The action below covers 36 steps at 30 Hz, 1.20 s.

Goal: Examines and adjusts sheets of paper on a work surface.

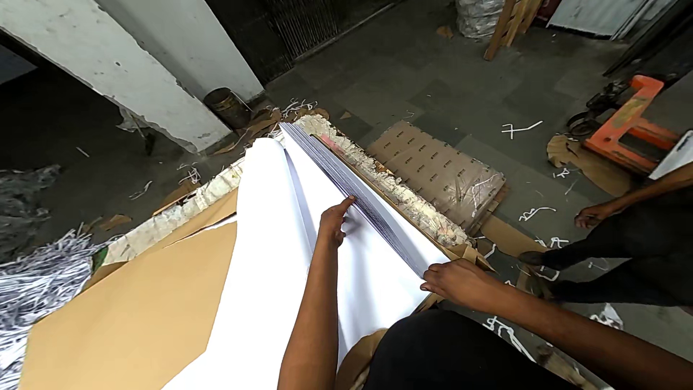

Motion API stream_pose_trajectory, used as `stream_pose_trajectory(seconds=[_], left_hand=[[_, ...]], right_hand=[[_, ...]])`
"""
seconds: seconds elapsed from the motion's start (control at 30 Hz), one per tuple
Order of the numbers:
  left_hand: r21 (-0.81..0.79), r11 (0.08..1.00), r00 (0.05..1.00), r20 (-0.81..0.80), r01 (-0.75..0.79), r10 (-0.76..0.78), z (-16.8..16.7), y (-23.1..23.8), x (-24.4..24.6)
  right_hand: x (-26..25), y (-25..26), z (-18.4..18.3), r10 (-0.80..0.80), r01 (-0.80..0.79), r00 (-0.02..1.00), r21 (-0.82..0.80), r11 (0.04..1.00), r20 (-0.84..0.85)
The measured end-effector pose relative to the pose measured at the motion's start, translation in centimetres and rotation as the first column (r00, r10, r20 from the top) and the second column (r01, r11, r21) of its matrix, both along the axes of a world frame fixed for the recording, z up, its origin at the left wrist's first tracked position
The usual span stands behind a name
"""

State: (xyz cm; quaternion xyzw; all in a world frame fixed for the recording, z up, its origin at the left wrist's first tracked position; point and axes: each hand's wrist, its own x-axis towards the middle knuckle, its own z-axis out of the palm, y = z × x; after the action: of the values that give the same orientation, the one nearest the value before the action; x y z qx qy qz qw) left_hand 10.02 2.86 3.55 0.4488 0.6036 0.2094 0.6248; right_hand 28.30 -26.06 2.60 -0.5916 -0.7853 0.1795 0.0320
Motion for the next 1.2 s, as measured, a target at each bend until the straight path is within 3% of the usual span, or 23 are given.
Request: stream_pose_trajectory(seconds=[0.47, 0.87, 0.97, 1.07, 1.2], left_hand=[[-0.014, 0.999, 1.0, -0.011, -0.029, 0.029, -0.3, 0.2, 0.5], [0.064, 0.997, 0.997, -0.056, -0.05, 0.054, 0.3, -0.2, 1.1], [0.086, 0.992, 0.994, -0.049, -0.095, 0.099, 0.1, -0.7, 0.8], [0.044, 0.989, 0.99, 0.041, -0.139, 0.137, 0.8, -1.5, -0.2], [0.071, 0.985, 0.984, 0.096, -0.158, 0.151, 2.7, -2.0, -3.9]], right_hand=[[0.2, 0.0, -0.2, -0.017, 0.017, 1.0, 0.025, 1.0, -0.009], [0.7, 0.0, -0.2, -0.071, 0.071, 0.997, -0.005, 0.997, -0.024], [1.4, 0.0, 0.0, -0.159, 0.157, 0.985, -0.037, 0.987, -0.067], [2.6, 0.0, -0.3, -0.326, 0.303, 0.935, -0.168, 0.938, -0.137], [3.6, 0.0, -1.0, -0.652, 0.478, 0.721, -0.511, 0.714, -0.236]])
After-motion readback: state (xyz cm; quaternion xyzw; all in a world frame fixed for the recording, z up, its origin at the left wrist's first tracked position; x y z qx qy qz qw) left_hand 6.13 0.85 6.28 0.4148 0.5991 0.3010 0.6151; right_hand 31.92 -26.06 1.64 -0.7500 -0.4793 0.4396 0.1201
